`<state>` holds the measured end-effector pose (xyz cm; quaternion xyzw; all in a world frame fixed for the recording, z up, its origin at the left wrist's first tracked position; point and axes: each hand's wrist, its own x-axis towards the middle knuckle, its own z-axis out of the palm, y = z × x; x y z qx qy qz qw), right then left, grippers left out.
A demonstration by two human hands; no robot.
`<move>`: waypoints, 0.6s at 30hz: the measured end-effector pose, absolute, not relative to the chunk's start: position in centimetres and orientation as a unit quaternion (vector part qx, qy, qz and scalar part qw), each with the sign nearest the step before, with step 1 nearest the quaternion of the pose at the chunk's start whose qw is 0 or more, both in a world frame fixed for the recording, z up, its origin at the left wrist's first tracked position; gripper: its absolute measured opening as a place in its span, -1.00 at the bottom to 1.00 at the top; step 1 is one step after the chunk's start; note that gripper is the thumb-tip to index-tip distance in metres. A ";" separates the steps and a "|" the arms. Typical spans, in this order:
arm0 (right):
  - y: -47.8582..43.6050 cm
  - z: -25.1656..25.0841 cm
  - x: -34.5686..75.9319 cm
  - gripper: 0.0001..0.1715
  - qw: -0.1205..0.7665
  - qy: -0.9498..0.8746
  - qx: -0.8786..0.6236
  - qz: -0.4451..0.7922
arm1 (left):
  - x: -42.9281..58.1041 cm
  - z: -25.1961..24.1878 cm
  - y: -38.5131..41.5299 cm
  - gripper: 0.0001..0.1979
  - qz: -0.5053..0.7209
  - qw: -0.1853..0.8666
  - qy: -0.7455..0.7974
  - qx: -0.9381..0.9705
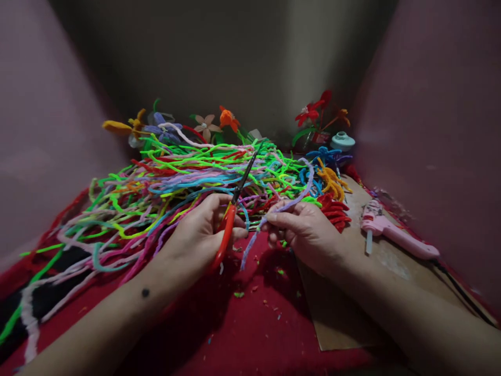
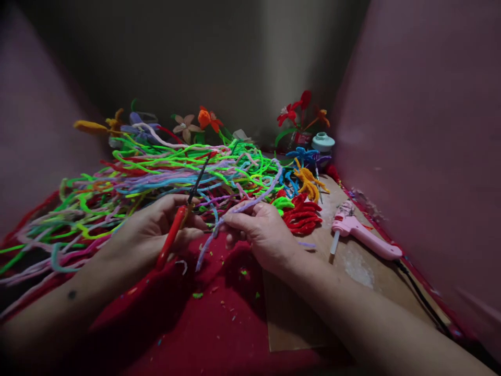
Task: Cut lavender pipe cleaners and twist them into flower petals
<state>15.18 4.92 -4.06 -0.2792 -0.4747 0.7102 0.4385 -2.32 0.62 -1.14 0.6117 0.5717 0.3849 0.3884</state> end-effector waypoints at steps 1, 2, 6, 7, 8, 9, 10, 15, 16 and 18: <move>4.6 -4.1 15.0 -0.89 0.427 -0.474 -0.283 0.717 | -2.0 -1.1 0.5 -0.51 0.407 0.442 0.556 0.575; 4.3 -4.2 14.9 -0.89 0.414 -0.474 -0.286 0.723 | -1.6 -1.1 0.4 -0.47 0.420 0.478 0.543 0.549; 3.5 -4.7 14.5 -0.91 0.373 -0.475 -0.298 0.739 | -0.8 -1.3 0.3 -0.50 0.449 0.525 0.516 0.507; 3.5 -4.8 14.5 -0.90 0.369 -0.474 -0.296 0.743 | -0.8 -1.4 0.2 -0.52 0.445 0.533 0.518 0.500; 3.5 -4.9 14.5 -0.89 0.368 -0.471 -0.292 0.746 | -0.8 -1.3 0.2 -0.54 0.439 0.542 0.522 0.491; 3.5 -5.0 14.5 -0.87 0.370 -0.467 -0.286 0.750 | -0.8 -1.3 0.1 -0.55 0.435 0.550 0.526 0.482; 3.6 -5.1 14.5 -0.86 0.372 -0.462 -0.279 0.755 | -0.8 -1.2 0.1 -0.56 0.432 0.556 0.530 0.473; 3.8 -5.1 14.5 -0.86 0.375 -0.452 -0.275 0.761 | -0.9 -0.9 0.0 -0.60 0.431 0.576 0.526 0.454; 3.8 -5.1 14.5 -0.87 0.374 -0.451 -0.277 0.761 | -0.9 -0.9 0.0 -0.61 0.431 0.575 0.528 0.452; 3.8 -5.0 14.5 -0.88 0.372 -0.451 -0.280 0.761 | -0.9 -1.0 0.1 -0.61 0.436 0.573 0.529 0.449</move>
